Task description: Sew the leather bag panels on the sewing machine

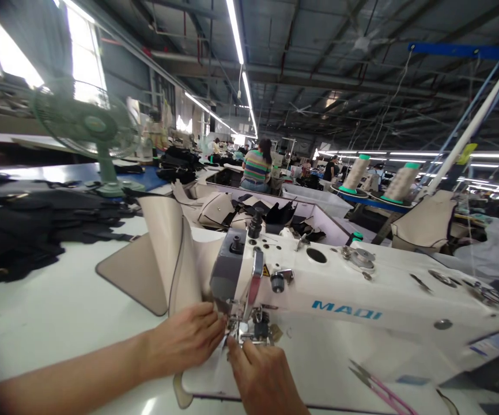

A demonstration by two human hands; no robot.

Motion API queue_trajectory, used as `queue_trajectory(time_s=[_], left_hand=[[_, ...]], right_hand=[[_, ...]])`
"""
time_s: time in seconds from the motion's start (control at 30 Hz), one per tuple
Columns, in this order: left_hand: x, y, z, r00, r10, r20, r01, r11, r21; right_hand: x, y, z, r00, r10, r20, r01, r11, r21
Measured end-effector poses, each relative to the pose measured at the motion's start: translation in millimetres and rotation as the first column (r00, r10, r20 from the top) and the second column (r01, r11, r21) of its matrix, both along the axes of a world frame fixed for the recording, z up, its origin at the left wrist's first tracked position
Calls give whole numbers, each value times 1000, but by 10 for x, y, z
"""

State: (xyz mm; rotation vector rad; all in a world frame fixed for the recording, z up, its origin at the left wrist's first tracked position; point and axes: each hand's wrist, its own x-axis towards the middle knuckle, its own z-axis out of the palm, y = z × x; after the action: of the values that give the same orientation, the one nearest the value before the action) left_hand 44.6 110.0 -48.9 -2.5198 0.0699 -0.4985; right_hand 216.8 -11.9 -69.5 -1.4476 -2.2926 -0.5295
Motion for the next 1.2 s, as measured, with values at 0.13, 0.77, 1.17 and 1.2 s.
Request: queue_trajectory(time_s=[0.13, 0.77, 1.17, 1.2], left_hand=[[-7, 3, 8, 1000, -25, -14, 25, 1000, -5], [-14, 29, 41, 997, -70, -20, 69, 997, -22], [-40, 43, 47, 996, -90, 19, 91, 994, -66], [-36, 46, 47, 996, -86, 22, 87, 994, -69]], right_hand=[[7, 12, -35, 1000, -10, -8, 10, 1000, -21], [-10, 19, -21, 999, -22, -25, 21, 999, -32], [44, 30, -56, 999, 48, -17, -47, 998, 39], [75, 31, -86, 999, 54, -1, -54, 998, 41]])
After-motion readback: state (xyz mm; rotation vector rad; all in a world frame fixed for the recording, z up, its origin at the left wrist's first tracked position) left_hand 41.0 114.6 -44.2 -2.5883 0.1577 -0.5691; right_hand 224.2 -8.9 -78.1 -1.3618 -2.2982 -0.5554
